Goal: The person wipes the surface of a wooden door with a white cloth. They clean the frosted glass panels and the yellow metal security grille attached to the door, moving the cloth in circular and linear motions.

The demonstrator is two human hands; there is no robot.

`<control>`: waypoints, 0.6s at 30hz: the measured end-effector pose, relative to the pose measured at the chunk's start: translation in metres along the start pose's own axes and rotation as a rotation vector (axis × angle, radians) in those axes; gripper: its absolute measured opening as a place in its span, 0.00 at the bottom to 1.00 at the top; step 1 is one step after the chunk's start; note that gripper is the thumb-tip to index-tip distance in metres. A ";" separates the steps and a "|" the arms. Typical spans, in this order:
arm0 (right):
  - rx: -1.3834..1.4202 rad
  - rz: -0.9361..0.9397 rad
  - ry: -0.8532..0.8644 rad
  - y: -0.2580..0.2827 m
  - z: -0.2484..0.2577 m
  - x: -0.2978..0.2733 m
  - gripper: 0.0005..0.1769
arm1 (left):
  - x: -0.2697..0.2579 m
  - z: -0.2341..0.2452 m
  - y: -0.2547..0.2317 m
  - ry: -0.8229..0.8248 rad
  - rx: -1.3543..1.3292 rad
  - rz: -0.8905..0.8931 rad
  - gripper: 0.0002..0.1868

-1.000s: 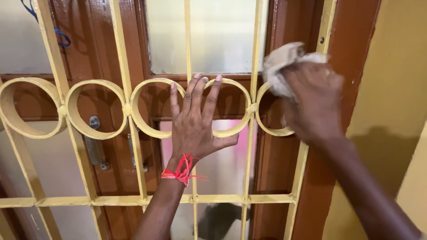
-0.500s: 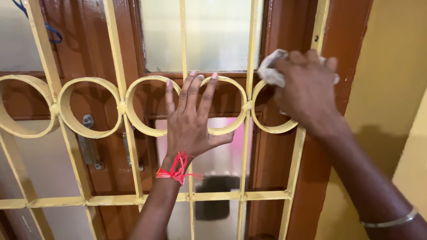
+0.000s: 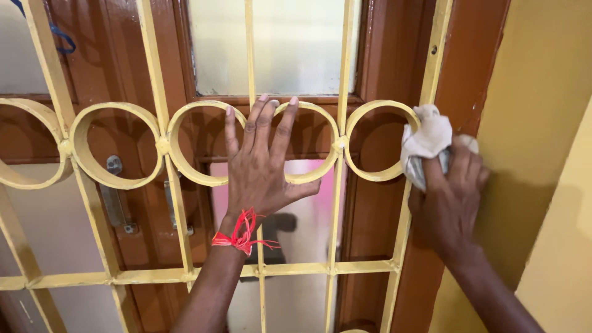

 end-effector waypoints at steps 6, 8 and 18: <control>0.148 -0.022 -0.141 -0.001 0.012 0.004 0.24 | -0.001 0.000 -0.001 0.003 -0.007 -0.001 0.68; 0.122 0.001 -0.241 -0.006 0.014 0.025 0.21 | 0.001 0.000 -0.001 0.008 0.000 0.002 0.68; 0.106 -0.001 -0.230 0.001 -0.012 0.009 0.20 | 0.001 0.001 0.001 -0.006 -0.024 -0.001 0.66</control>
Point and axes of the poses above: each hand's wrist, its own x-axis towards the middle knuckle, its own z-axis out of the back of the hand, y = z × x, the point moved 5 cm from there along x, towards the middle knuckle, and after that the axes turned 11 degrees about z, right-handed, at the moved point
